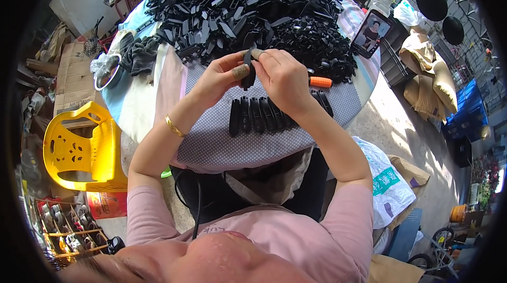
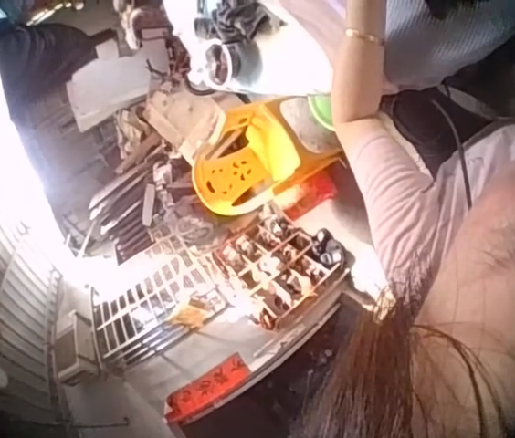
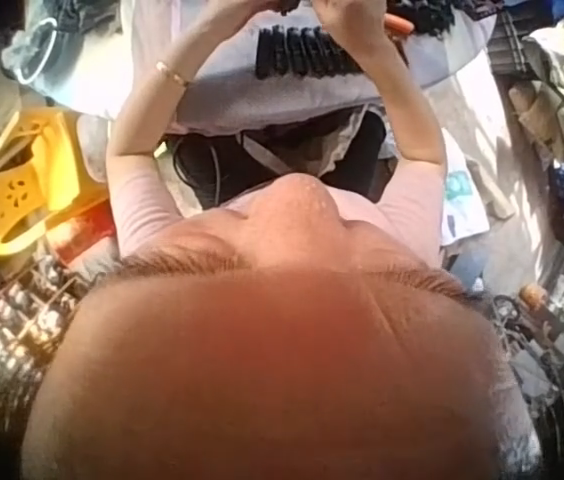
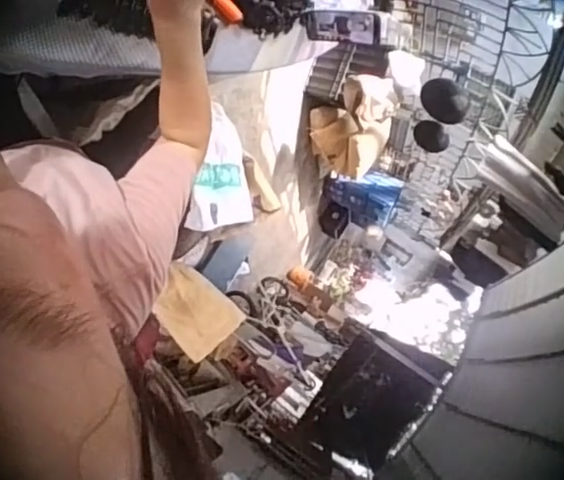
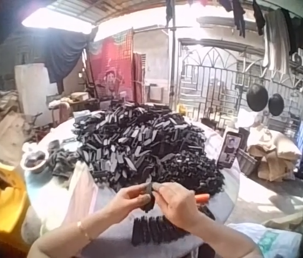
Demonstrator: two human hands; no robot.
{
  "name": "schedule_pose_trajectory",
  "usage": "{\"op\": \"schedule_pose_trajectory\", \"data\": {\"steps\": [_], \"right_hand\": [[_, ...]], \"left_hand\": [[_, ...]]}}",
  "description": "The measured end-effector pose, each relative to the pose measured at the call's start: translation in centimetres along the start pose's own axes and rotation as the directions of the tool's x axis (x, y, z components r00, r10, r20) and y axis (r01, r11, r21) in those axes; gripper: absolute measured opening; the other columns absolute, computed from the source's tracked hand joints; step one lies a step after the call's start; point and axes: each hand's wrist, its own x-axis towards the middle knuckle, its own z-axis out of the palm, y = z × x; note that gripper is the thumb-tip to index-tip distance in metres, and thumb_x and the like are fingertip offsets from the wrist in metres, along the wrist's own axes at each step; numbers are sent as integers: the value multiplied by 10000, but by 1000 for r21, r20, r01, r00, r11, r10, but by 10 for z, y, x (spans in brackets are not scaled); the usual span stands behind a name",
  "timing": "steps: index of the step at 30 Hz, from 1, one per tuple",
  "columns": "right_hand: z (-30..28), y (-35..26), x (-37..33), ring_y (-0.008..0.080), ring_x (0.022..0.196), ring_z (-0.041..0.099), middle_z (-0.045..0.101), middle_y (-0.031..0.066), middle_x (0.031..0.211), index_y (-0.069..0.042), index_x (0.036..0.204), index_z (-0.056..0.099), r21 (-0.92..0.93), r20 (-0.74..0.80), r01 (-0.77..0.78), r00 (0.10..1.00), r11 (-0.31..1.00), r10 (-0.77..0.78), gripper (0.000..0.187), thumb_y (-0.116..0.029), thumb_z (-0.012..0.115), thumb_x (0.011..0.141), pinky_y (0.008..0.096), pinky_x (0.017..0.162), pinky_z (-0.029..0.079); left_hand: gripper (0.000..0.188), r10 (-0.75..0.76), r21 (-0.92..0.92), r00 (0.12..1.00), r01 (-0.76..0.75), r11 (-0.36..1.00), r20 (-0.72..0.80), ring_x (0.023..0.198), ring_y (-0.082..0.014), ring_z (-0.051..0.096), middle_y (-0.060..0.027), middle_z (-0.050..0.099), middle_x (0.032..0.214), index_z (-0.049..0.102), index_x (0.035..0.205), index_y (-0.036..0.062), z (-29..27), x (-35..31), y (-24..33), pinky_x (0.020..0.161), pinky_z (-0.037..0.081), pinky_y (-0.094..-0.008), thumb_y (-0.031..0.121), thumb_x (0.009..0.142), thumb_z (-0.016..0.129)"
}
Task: Assembling small black plastic hardware components by hand and using a screwdriver to press parts together.
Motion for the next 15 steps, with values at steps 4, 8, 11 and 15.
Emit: {"op": "schedule_pose_trajectory", "data": {"steps": [4, 8, 11, 15], "right_hand": [[-3, -13, 0, 286, 762, 604, 612, 151, 857, 56, 871, 613, 113, 71, -70, 996, 991, 62, 144, -74, 593, 813, 342, 660, 494], [0, -12, -2, 285, 767, 589, 595, 153, 875, 68, 877, 609, 163, 103, -61, 994, 985, 45, 184, -109, 579, 838, 337, 659, 484], [-2, -11, -3, 272, 769, 590, 594, 149, 867, 68, 916, 608, 157, 140, -58, 989, 986, 36, 218, -137, 575, 852, 329, 662, 483], [-7, 7, -8, 207, 783, 609, 604, 136, 852, 66, 1001, 602, 323, 272, -333, 929, 886, 250, 240, -129, 577, 863, 281, 693, 488]], "left_hand": [[411, 18, 18, 1000, -18, 1000, 0, 830, -71, 575, -15, 608, 986, 525, 1201, 16, 0, 0, 0, 704, 490, -221, 173, 838, 638], [390, 0, 29, 999, 2, 1000, -44, 767, -55, 566, -7, 608, 920, 549, 1169, 4, 3, -4, 8, 666, 481, -198, 183, 835, 640], [318, 39, 199, 998, -27, 980, -55, 714, -47, 542, 6, 608, 861, 578, 1117, 1, 4, -6, 17, 609, 448, -184, 170, 849, 612], [314, -131, 302, 965, 197, 933, -226, 721, -79, 566, -33, 609, 861, 568, 1111, -26, 5, -14, 32, 630, 488, -216, 122, 834, 559]]}}
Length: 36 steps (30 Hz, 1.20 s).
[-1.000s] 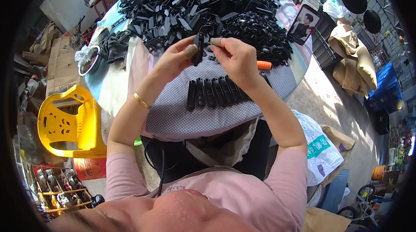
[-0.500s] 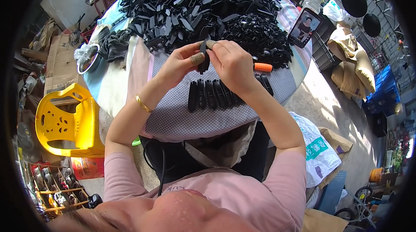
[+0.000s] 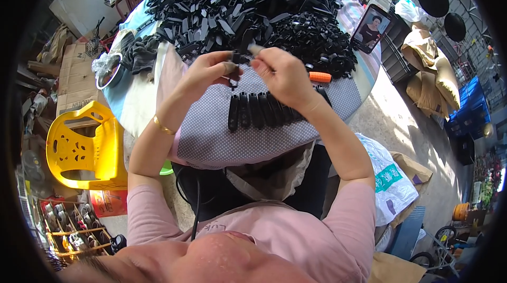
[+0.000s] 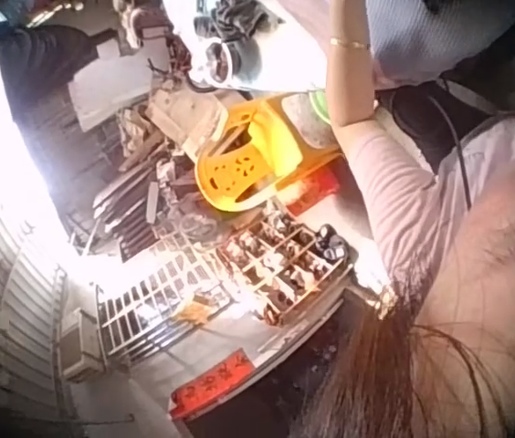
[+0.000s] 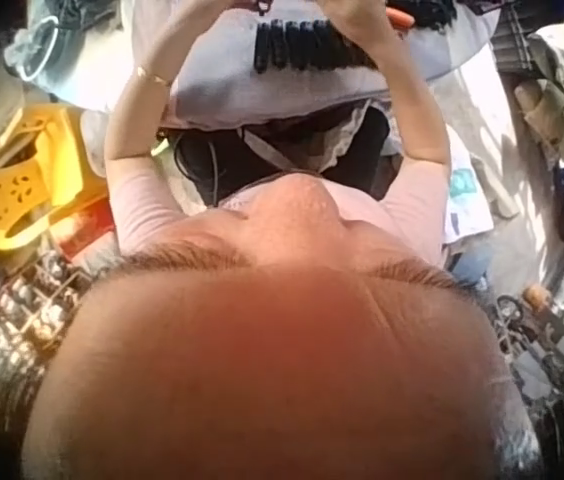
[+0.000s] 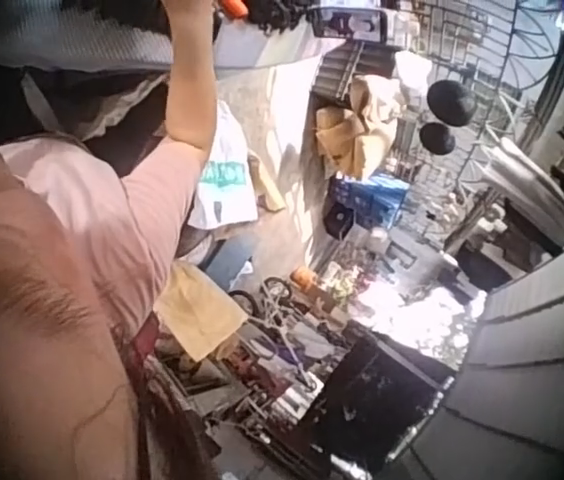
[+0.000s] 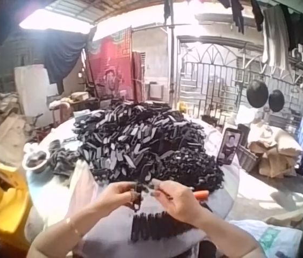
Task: Assembling small black plastic hardware components by hand and using a screwdriver to press parts together.
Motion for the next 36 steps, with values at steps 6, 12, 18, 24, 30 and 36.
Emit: {"op": "schedule_pose_trajectory", "data": {"steps": [6, 12, 18, 24, 30, 36], "right_hand": [[-6, 31, 3, 214, 730, 593, 608, 75, 811, -49, 980, 657, -326, 208, 54, 978, 944, 15, 203, -143, 611, 806, 297, 687, 490], [24, 38, 17, 216, 848, 537, 565, 47, 835, -86, 864, 669, -624, 325, 131, 940, 770, 103, 124, -161, 618, 780, 330, 731, 479], [34, 35, 23, 228, 888, 532, 557, 61, 865, -74, 847, 643, -680, 378, 166, 914, 714, 148, 117, -162, 628, 772, 343, 761, 481], [36, 39, 19, 239, 892, 541, 567, 68, 878, -86, 883, 632, -624, 322, 114, 939, 773, 121, 135, -144, 627, 761, 349, 770, 478], [15, 28, 17, 223, 801, 568, 570, 70, 796, -61, 883, 659, -461, 243, 121, 970, 879, -6, 149, -99, 611, 747, 341, 714, 475], [8, -16, 8, 133, 554, 503, 537, 88, 685, 8, 913, 635, -12, -24, 46, 999, 999, -47, 171, -6, 644, 743, 254, 506, 394]], "left_hand": [[353, -199, 288, 980, 194, 938, -14, 730, -120, 568, -60, 587, 892, 539, 1132, -49, -16, -34, -21, 628, 523, -259, 26, 791, 493], [347, -180, 591, 983, 160, 791, -26, 617, -222, 615, -138, 626, 721, 576, 1030, -68, -5, -49, -18, 605, 494, -318, 106, 731, 551], [387, -20, 758, 1000, 22, 652, -11, 611, -219, 627, -177, 635, 804, 543, 1124, -51, 3, -57, -4, 618, 496, -329, 85, 762, 553], [325, 90, 843, 995, -78, 532, 35, 772, -300, 619, -201, 628, 857, 563, 1082, -51, 7, -55, -14, 712, 485, -366, 87, 790, 525], [277, 99, 813, 994, -14, 582, -53, 841, -319, 596, -166, 603, 905, 609, 999, -12, -7, -28, -6, 722, 474, -387, 200, 832, 544], [299, 416, 968, 877, 187, 167, -241, 856, -300, 603, -143, 578, 904, 583, 894, 7, -14, 26, -26, 713, 494, -382, 276, 778, 642]]}}
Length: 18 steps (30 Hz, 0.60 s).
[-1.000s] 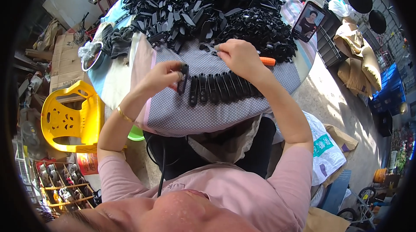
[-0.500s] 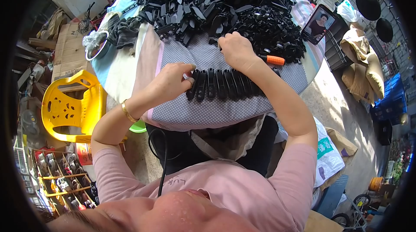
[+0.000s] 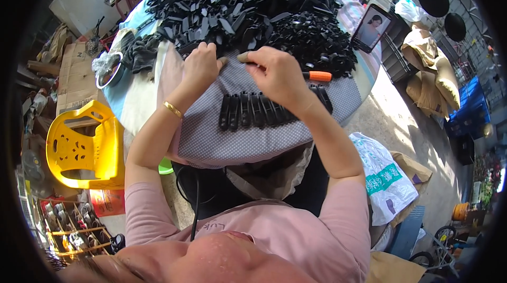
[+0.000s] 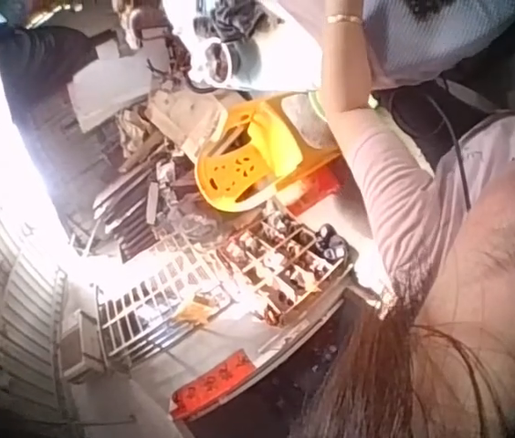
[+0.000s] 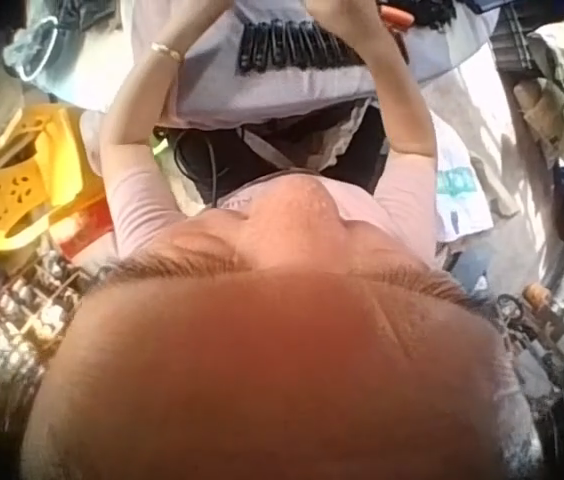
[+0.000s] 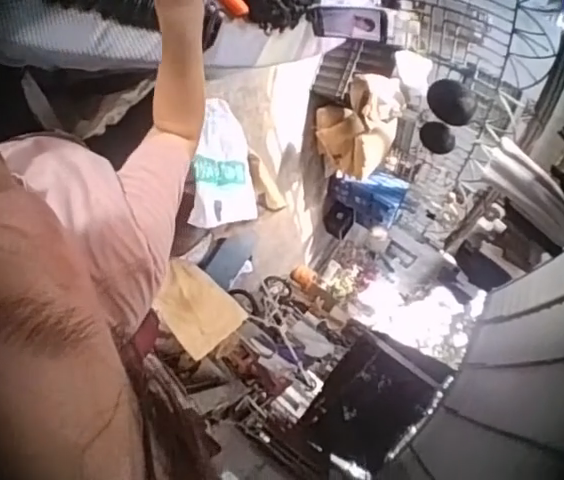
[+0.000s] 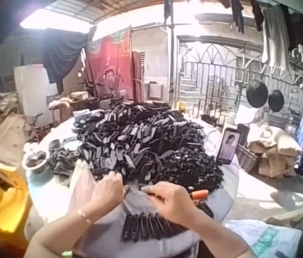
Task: Assembling small black plastic hardware components by hand and using a screwdriver to press parts together.
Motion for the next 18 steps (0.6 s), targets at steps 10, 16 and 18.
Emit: {"op": "schedule_pose_trajectory", "data": {"steps": [10, 16, 18], "right_hand": [[3, -2, 19, 109, 700, 610, 637, 73, 813, 2, 846, 656, 67, -132, 104, 987, 992, -94, 103, 30, 658, 748, 210, 575, 487], [11, -2, 14, 94, 642, 604, 649, 63, 759, 7, 876, 659, 81, -314, 56, 949, 995, -28, 134, -2, 683, 745, 203, 564, 480], [11, 2, 11, 79, 646, 600, 656, 57, 741, 10, 863, 652, 112, -351, 9, 936, 994, 31, 120, -37, 691, 760, 197, 561, 472]], "left_hand": [[144, 97, 154, 987, -76, 985, -131, 790, -268, 591, -116, 571, 880, 551, 825, 26, 19, -3, -12, 690, 512, -347, 103, 716, 605], [340, 27, -861, 996, 63, 504, 88, 772, -199, 615, -127, 619, 891, 486, 1148, -27, -12, -4, -2, 672, 489, -275, 22, 812, 513], [347, 64, -944, 981, 158, 289, 184, 774, -187, 617, -122, 615, 914, 466, 1173, -21, -19, -11, 6, 666, 496, -269, 19, 830, 498]]}}
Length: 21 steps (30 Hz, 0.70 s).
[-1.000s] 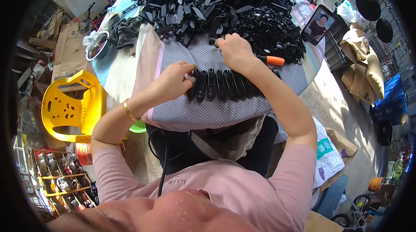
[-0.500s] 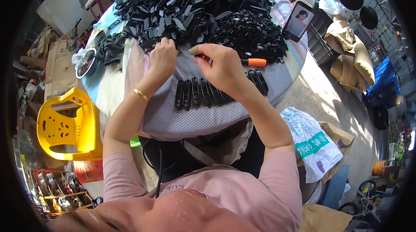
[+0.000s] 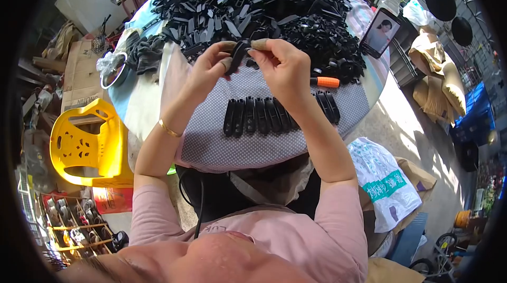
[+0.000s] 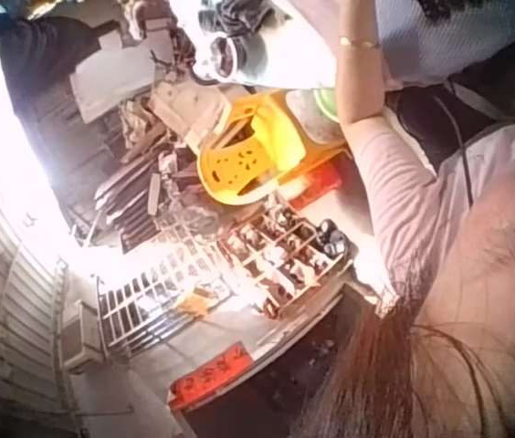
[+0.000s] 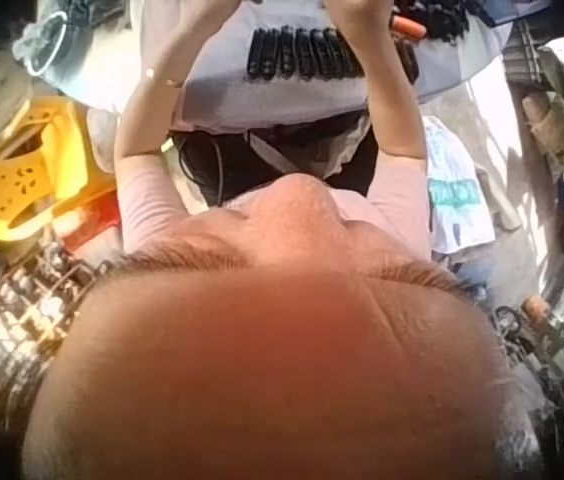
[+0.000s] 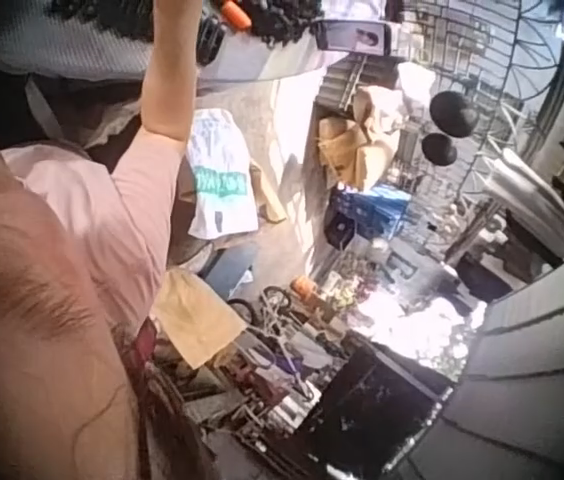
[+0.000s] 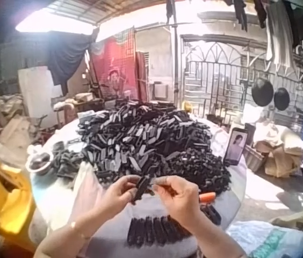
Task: Assembling small black plastic hardware components by hand and using a screwdriver to press parts together.
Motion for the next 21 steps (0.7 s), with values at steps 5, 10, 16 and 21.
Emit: {"op": "schedule_pose_trajectory", "data": {"steps": [5, 10, 16, 21], "right_hand": [[-3, 2, -2, 93, 710, 611, 659, 70, 825, 5, 880, 630, -43, 19, -20, 1000, 999, 21, 110, -38, 666, 785, 208, 606, 486], [-1, 7, 1, 135, 810, 629, 650, 86, 944, -4, 940, 583, -9, 31, 230, 973, 973, -230, 142, -28, 630, 808, 242, 655, 504], [8, 7, -9, 163, 772, 633, 650, 82, 902, -15, 910, 577, -53, 169, 123, 979, 991, -112, 109, -39, 620, 813, 245, 612, 504], [6, -2, -13, 141, 706, 627, 641, 59, 791, -17, 872, 590, -224, 111, 178, 981, 958, -156, 105, -57, 649, 796, 229, 564, 492]], "left_hand": [[403, -93, -556, 949, 254, 792, 300, 806, -219, 636, -177, 591, 1018, 388, 1260, 7, 3, -4, 6, 610, 532, -228, 35, 871, 491], [395, -82, -574, 924, 299, 762, 373, 720, -236, 635, -166, 559, 1000, 397, 1210, -6, -2, -6, 5, 568, 532, -272, 24, 829, 495], [309, -90, -665, 920, 340, 665, 380, 749, -208, 627, -113, 576, 937, 489, 1117, -24, -1, -3, 6, 595, 511, -262, 187, 891, 475], [333, -14, -750, 986, 137, 647, 167, 755, -134, 583, -76, 593, 954, 519, 1131, -5, 2, -3, -8, 634, 473, -216, 148, 849, 609]]}}
